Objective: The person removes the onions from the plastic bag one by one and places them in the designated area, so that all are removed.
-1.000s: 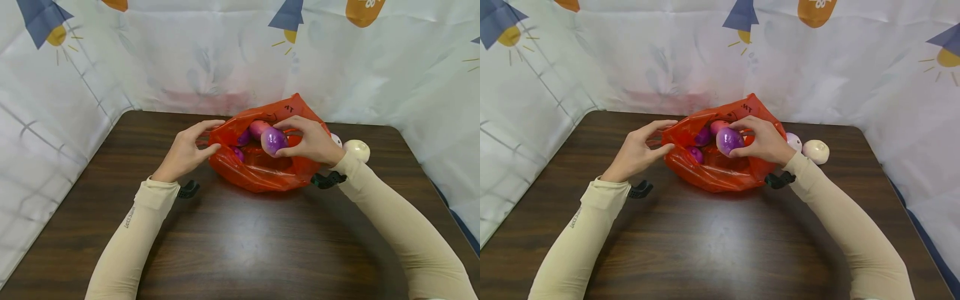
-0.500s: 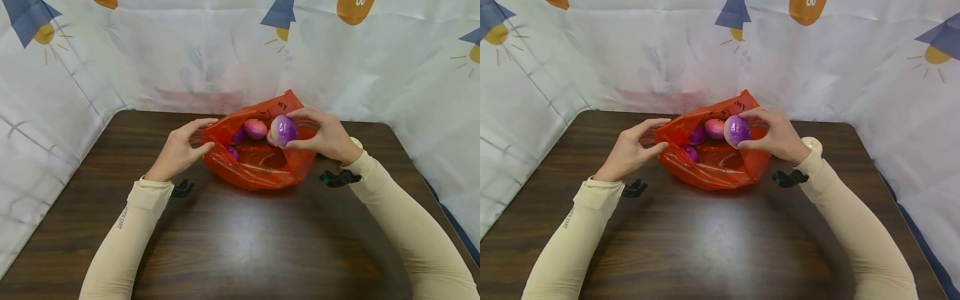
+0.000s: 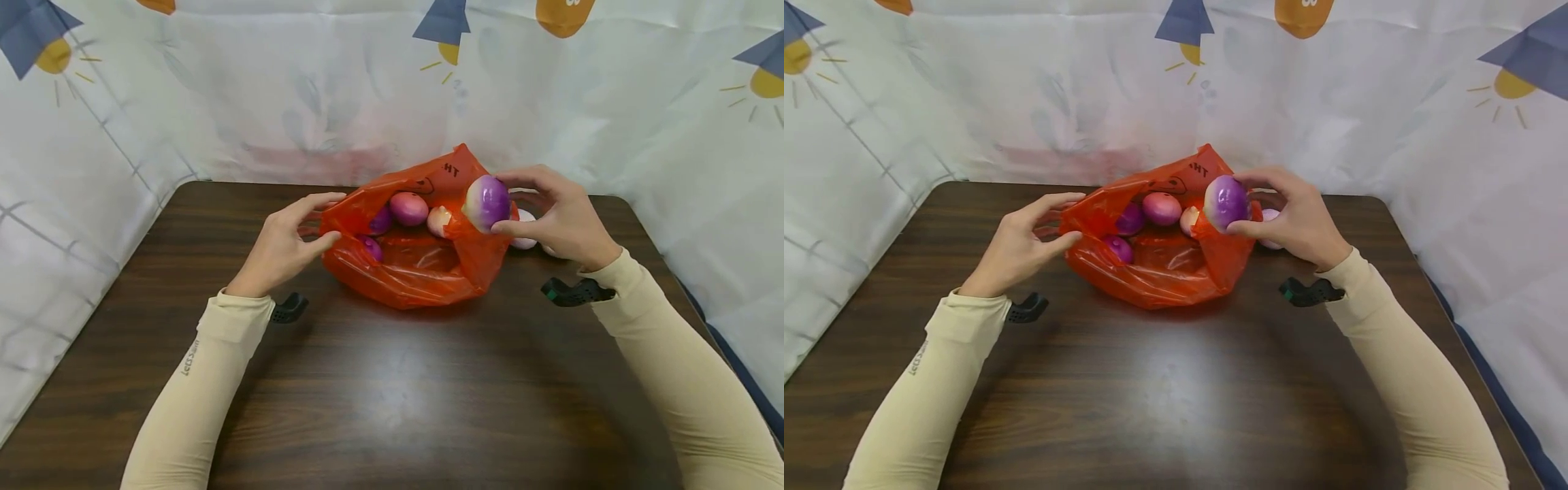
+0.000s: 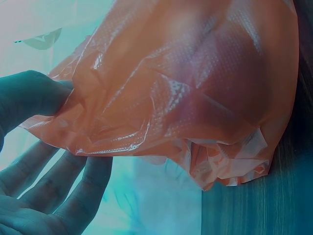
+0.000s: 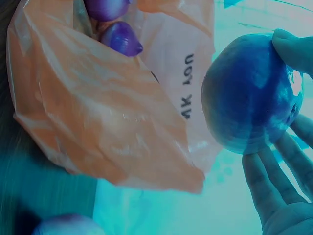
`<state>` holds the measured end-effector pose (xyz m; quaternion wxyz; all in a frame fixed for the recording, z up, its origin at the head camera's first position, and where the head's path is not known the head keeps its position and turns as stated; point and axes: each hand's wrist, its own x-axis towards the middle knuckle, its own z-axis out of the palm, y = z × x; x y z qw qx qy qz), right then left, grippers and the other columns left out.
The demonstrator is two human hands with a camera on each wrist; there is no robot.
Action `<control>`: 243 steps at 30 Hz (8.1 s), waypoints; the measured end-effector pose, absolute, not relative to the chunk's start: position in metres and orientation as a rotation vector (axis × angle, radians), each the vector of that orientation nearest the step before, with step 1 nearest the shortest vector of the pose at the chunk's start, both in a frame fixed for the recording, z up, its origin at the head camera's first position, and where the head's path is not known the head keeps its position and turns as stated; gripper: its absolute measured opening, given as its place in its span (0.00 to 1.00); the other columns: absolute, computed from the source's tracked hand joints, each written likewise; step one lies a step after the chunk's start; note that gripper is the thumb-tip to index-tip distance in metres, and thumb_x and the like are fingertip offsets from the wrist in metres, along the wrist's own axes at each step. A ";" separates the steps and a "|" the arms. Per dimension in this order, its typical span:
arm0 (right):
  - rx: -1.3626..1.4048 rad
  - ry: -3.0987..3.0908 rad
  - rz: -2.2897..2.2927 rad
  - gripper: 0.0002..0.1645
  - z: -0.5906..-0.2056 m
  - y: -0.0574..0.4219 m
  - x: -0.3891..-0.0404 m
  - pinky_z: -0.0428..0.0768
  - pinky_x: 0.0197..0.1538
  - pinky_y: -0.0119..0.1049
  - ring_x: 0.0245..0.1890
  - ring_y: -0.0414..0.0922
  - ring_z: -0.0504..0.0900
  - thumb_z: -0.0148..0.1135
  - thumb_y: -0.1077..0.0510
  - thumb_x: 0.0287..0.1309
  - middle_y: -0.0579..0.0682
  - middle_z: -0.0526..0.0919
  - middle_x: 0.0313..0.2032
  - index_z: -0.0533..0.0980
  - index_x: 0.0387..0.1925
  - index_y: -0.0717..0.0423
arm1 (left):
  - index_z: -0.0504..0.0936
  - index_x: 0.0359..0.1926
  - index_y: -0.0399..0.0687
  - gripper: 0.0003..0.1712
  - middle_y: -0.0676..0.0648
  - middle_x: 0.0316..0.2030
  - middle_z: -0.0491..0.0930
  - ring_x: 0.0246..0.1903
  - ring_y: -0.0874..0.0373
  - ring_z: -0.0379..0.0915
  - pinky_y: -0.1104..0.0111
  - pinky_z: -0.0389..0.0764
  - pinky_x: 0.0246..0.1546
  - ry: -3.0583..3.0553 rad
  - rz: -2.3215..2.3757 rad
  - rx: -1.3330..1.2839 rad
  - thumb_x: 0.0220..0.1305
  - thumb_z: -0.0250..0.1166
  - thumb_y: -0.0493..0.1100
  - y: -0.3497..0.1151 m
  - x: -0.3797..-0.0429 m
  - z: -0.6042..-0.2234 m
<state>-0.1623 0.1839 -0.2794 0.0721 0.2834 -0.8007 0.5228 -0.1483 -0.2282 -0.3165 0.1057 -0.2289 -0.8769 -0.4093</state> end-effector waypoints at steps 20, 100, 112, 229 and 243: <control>0.750 -2.065 1.860 0.40 -0.279 0.238 -0.148 0.84 0.61 0.28 0.56 0.45 0.85 0.71 0.87 0.39 0.53 0.84 0.56 0.76 0.60 0.73 | 0.75 0.71 0.66 0.36 0.47 0.61 0.82 0.53 0.49 0.84 0.51 0.87 0.56 -2.589 -1.187 -0.662 0.66 0.72 0.37 -0.228 -0.150 -0.318; -0.238 -2.354 1.502 0.34 -0.388 0.370 -0.155 0.78 0.45 0.09 0.45 0.23 0.81 0.76 0.59 0.58 0.27 0.81 0.50 0.77 0.66 0.50 | 0.77 0.69 0.64 0.35 0.45 0.57 0.85 0.47 0.82 0.77 0.90 0.78 0.49 -2.539 -1.123 -0.649 0.63 0.74 0.36 -0.224 -0.151 -0.324; -0.295 -2.458 1.347 0.39 -0.400 0.374 -0.156 0.76 0.44 0.07 0.41 0.19 0.79 0.78 0.51 0.56 0.24 0.80 0.48 0.76 0.68 0.51 | 0.77 0.69 0.64 0.35 0.45 0.56 0.86 0.46 0.79 0.78 0.90 0.78 0.49 -2.539 -1.131 -0.645 0.63 0.74 0.37 -0.224 -0.152 -0.323; 0.742 -2.268 1.365 0.28 -0.284 0.189 -0.172 0.85 0.52 0.24 0.44 0.36 0.87 0.76 0.74 0.49 0.38 0.88 0.46 0.83 0.55 0.63 | 0.75 0.71 0.62 0.34 0.47 0.62 0.82 0.52 0.49 0.84 0.46 0.87 0.55 -2.548 -1.186 -0.688 0.66 0.72 0.38 -0.236 -0.149 -0.315; 0.932 -2.346 1.325 0.17 -0.284 0.133 -0.184 0.85 0.50 0.26 0.40 0.36 0.87 0.78 0.66 0.52 0.33 0.88 0.38 0.88 0.45 0.55 | 0.75 0.71 0.63 0.35 0.48 0.62 0.82 0.52 0.51 0.85 0.53 0.88 0.55 -2.562 -1.179 -0.680 0.65 0.73 0.39 -0.237 -0.150 -0.315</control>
